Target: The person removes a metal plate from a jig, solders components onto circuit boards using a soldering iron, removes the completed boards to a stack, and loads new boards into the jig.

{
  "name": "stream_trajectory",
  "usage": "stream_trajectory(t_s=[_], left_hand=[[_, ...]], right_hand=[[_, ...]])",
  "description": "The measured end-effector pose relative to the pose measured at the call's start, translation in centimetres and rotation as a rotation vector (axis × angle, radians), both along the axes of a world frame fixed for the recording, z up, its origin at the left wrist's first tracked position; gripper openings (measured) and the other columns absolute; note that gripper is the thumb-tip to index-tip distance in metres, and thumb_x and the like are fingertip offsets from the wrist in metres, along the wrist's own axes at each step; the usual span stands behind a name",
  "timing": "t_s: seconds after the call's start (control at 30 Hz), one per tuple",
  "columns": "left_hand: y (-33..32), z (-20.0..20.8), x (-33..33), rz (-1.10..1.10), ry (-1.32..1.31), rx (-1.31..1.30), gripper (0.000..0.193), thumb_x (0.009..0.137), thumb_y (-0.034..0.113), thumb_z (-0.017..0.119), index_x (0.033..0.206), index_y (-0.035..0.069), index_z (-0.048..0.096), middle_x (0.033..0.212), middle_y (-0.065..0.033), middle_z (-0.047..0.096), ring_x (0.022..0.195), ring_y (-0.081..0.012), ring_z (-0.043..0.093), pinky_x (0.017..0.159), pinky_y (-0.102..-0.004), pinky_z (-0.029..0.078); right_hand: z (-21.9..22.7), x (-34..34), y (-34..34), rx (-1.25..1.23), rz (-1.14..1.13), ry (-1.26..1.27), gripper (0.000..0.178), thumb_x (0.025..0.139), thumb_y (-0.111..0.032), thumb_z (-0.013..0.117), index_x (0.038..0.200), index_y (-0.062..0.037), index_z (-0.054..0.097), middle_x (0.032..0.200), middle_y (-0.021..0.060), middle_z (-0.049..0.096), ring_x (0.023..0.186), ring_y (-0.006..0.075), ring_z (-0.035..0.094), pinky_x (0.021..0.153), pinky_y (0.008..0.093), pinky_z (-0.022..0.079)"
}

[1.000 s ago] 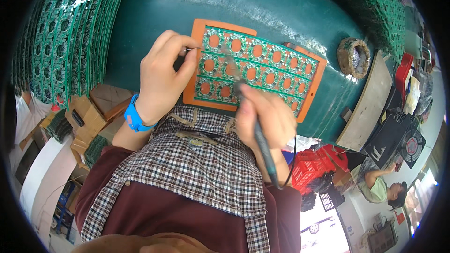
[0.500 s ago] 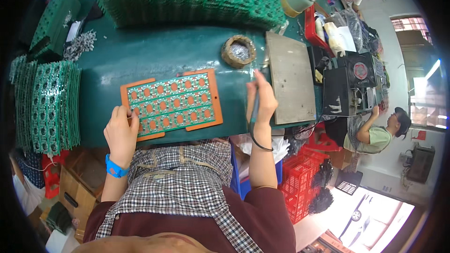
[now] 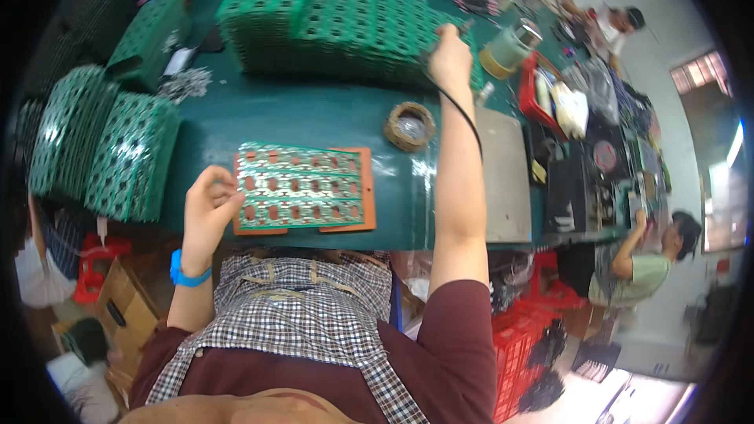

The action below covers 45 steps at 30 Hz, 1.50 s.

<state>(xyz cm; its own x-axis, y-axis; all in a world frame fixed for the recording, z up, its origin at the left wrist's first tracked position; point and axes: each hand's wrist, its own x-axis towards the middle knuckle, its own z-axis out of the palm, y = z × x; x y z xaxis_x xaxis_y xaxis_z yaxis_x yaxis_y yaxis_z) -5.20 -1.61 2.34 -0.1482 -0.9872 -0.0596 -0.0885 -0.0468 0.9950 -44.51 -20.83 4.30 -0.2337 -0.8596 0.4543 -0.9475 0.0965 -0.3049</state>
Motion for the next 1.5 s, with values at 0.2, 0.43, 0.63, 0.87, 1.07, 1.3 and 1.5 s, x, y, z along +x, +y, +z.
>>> stream_trajectory(t_s=[0.2, 0.43, 0.63, 0.87, 1.07, 1.3, 1.5], left_hand=[[0.0, 0.8, 1.0, 0.035, 0.342, 0.069, 0.018, 0.080, -0.005, 0.064, 0.084, 0.005, 0.050, 0.080, 0.0028, 0.054, 0.076, -0.0045, 0.055, 0.065, -0.0195, 0.044], [1.0, 1.4, 10.8, 0.733, 0.330, -0.317, 0.016, 0.081, -0.002, 0.066, 0.086, 0.008, 0.054, 0.073, 0.0022, 0.057, 0.053, -0.0005, 0.041, 0.044, -0.0185, 0.028], [0.7, -1.2, 15.8, 1.019, 0.367, -0.387, 0.017, 0.083, -0.002, 0.064, 0.084, 0.009, 0.050, 0.067, 0.0047, 0.050, 0.048, 0.0002, 0.034, 0.040, -0.0182, 0.021], [0.3, -1.1, 13.7, 1.159, 0.517, -0.448, 0.018, 0.084, -0.002, 0.063, 0.083, 0.007, 0.048, 0.067, 0.0006, 0.051, 0.046, -0.0042, 0.040, 0.040, -0.0199, 0.025], [0.4, -1.5, 14.3, 1.168, 0.559, -0.437, 0.017, 0.084, -0.002, 0.062, 0.086, 0.007, 0.048, 0.066, 0.0009, 0.049, 0.048, -0.0052, 0.042, 0.040, -0.0194, 0.028], [-0.2, -3.0, 14.7, 1.177, 0.449, -0.477, 0.016, 0.085, -0.001, 0.063, 0.089, 0.007, 0.050, 0.069, 0.0012, 0.047, 0.052, -0.0053, 0.041, 0.042, -0.0183, 0.028], [0.3, -2.6, 15.1, 1.123, 0.470, -0.473, 0.016, 0.086, -0.001, 0.063, 0.090, 0.006, 0.049, 0.073, 0.0007, 0.046, 0.050, -0.0053, 0.038, 0.041, -0.0203, 0.025]], right_hand=[[-2.1, -4.0, -0.9, -0.105, 0.006, 0.041, 0.038, 0.072, -0.009, 0.071, 0.109, -0.0073, 0.061, 0.107, 0.0183, 0.064, 0.100, 0.0365, 0.062, 0.088, 0.0404, 0.048], [-2.3, -10.0, -4.5, -0.218, 0.071, -1.013, 0.048, 0.074, -0.001, 0.073, 0.117, -0.0059, 0.054, 0.081, 0.0020, 0.057, 0.065, 0.0114, 0.052, 0.053, 0.0245, 0.040], [4.9, -8.9, 2.5, -0.369, 0.234, -0.450, 0.036, 0.085, -0.005, 0.063, 0.118, -0.0009, 0.049, 0.100, 0.0112, 0.060, 0.090, 0.0161, 0.057, 0.082, 0.0266, 0.044], [11.0, -1.8, 13.1, -0.381, 0.315, -0.460, 0.029, 0.089, -0.001, 0.059, 0.116, -0.0010, 0.049, 0.095, 0.0066, 0.057, 0.089, 0.0131, 0.053, 0.085, 0.0260, 0.043], [9.0, 3.6, 18.0, -0.268, 0.603, -0.247, 0.031, 0.083, 0.015, 0.055, 0.108, -0.0015, 0.050, 0.097, 0.0095, 0.058, 0.088, 0.0147, 0.056, 0.081, 0.0260, 0.045], [5.3, 9.1, 19.7, -0.084, 0.846, -0.143, 0.024, 0.075, 0.014, 0.058, 0.093, -0.0022, 0.058, 0.089, 0.0076, 0.059, 0.076, 0.0164, 0.056, 0.065, 0.0272, 0.046], [1.8, 10.3, 20.2, -0.151, 1.014, 0.240, 0.027, 0.063, -0.001, 0.063, 0.090, -0.0053, 0.059, 0.087, 0.0128, 0.057, 0.076, 0.0305, 0.058, 0.060, 0.0382, 0.049]])
